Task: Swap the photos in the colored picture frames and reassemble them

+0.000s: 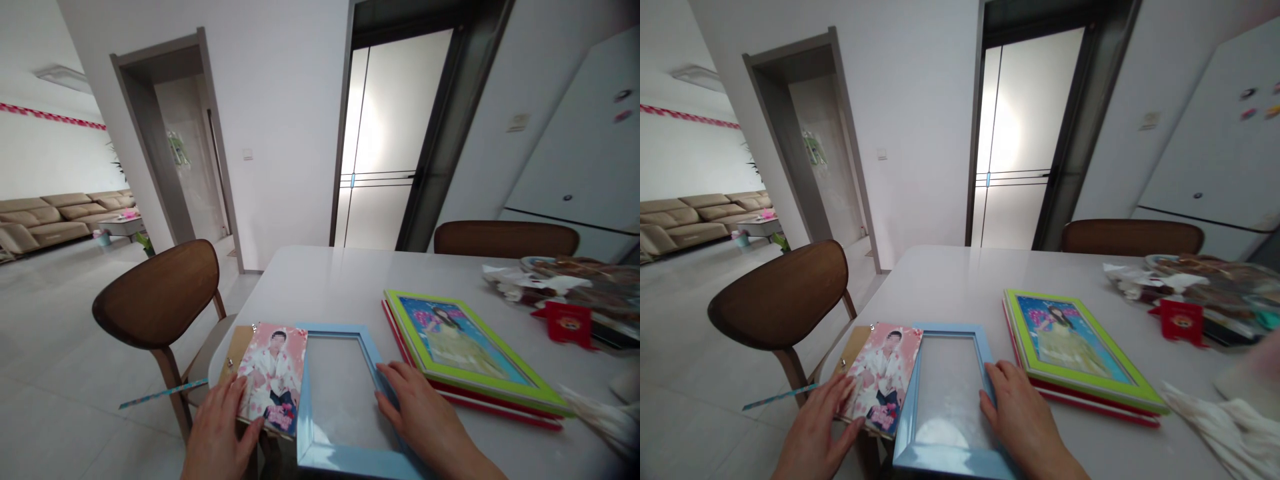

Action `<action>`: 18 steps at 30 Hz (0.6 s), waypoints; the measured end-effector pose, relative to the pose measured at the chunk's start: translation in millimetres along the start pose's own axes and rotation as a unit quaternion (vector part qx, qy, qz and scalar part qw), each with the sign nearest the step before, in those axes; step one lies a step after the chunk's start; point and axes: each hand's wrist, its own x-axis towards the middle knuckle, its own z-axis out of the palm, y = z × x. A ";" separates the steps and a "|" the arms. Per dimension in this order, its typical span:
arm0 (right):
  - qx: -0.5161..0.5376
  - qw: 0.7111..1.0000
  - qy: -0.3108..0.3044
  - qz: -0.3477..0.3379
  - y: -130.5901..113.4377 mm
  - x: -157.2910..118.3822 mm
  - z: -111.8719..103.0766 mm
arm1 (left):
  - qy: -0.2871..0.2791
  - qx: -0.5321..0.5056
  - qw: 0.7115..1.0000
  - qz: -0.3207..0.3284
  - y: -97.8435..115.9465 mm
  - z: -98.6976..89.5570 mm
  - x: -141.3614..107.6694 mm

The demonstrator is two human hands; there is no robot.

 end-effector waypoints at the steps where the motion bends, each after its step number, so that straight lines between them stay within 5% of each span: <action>1: -0.002 1.000 0.007 -0.008 -2.7 0.3 -2.1 | -0.010 -0.004 0.999 0.035 2.8 1.5 0.1; 4: 0.010 1.000 -0.003 -0.026 -10.7 0.1 -6.2 | -0.066 -0.013 0.992 0.105 14.8 4.9 2.4; 8: 0.035 0.998 -0.030 -0.044 -16.9 -2.7 -6.3 | -0.110 -0.020 0.987 0.111 24.1 6.2 8.4; 18: 0.065 0.996 -0.030 -0.052 -19.1 -4.7 -7.2 | -0.020 -0.126 0.988 0.090 27.6 -4.3 12.9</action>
